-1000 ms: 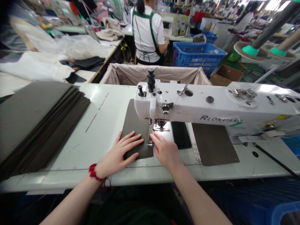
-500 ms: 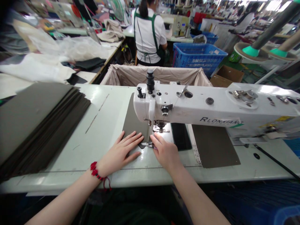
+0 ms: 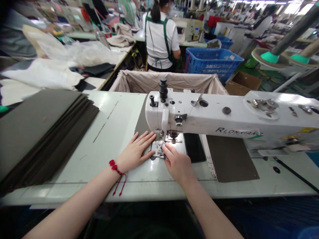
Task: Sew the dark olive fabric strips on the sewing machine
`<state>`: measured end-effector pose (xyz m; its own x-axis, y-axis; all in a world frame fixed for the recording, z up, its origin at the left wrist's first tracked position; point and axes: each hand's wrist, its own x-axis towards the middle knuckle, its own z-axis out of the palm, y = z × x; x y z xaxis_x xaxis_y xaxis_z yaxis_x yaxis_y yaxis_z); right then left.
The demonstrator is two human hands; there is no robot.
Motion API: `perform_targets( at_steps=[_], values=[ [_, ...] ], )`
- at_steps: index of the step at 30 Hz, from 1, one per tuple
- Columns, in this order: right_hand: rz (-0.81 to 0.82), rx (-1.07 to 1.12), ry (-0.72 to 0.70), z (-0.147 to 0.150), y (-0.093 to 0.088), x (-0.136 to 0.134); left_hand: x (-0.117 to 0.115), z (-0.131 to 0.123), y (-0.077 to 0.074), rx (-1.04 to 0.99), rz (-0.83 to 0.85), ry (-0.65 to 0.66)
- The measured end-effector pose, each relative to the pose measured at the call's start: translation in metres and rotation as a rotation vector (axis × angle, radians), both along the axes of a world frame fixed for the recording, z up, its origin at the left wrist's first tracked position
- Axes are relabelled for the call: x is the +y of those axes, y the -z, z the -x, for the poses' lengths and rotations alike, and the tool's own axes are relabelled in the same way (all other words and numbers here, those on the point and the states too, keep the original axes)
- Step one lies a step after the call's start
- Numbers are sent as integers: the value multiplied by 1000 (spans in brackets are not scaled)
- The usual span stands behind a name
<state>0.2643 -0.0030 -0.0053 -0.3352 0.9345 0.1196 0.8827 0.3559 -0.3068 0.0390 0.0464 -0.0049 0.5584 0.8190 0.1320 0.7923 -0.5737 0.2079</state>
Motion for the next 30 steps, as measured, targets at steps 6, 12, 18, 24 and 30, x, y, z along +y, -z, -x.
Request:
perform_targets(
  at_steps=[6, 12, 18, 24, 30],
  values=[
    [-4, 3, 0, 0, 1, 0, -2, -1, -2, 9, -13, 20],
    [-7, 7, -2, 0, 2, 0, -2, 0, 0, 21, -14, 15],
    [-5, 3, -3, 0, 1, 0, -1, -1, 1, 30, -24, 18],
    [3, -14, 4, 0, 0, 0, -1, 0, 1, 23, -28, 13],
    [2, -34, 12, 1, 1, 0, -1, 0, 2, 19, -35, 13]
  ],
)
